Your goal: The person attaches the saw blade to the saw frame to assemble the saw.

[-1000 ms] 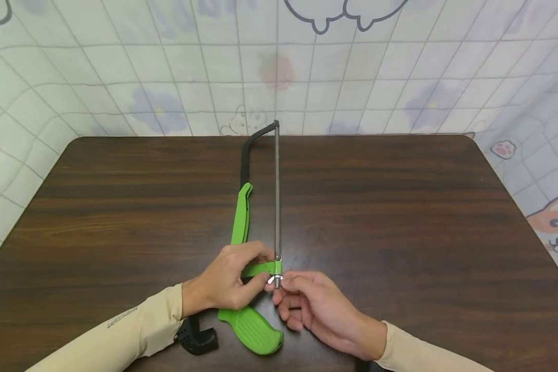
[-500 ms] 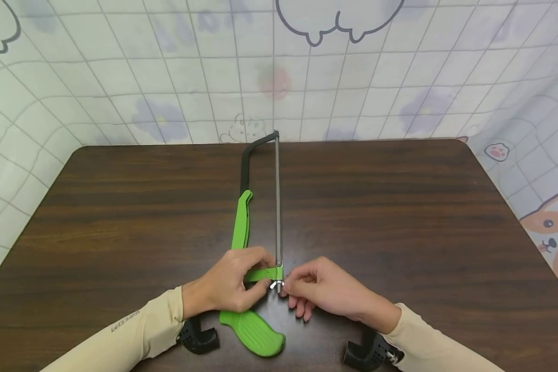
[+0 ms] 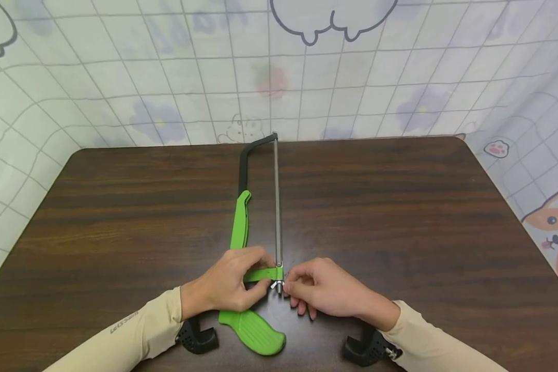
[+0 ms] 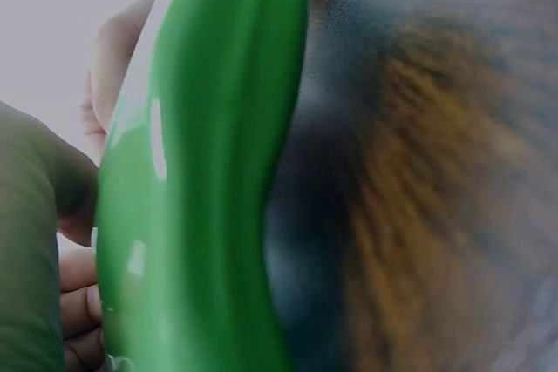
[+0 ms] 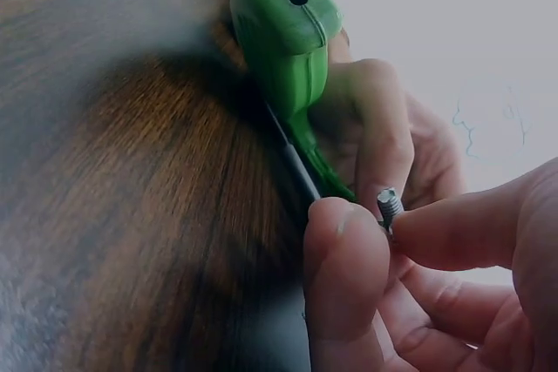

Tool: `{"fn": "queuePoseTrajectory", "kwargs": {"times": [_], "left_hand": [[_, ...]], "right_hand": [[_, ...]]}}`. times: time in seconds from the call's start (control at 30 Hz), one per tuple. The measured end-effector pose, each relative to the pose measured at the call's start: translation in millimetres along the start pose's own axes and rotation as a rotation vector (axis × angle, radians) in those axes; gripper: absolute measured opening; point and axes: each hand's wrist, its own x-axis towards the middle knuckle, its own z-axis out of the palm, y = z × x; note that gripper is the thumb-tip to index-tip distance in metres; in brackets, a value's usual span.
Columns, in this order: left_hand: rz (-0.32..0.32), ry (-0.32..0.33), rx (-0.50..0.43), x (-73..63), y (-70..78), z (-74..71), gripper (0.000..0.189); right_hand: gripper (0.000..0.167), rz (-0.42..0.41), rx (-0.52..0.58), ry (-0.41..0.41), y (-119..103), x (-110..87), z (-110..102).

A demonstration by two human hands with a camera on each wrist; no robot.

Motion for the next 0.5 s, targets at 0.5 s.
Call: {"fn": "queuePoseTrajectory", "kwargs": {"times": [0.5], "left_hand": [[-0.015, -0.015, 0.067, 0.5, 2.6, 1.7, 0.014]], "right_hand": [[0.023, -0.028, -0.212, 0.036, 1.5, -1.4, 0.9]]}}
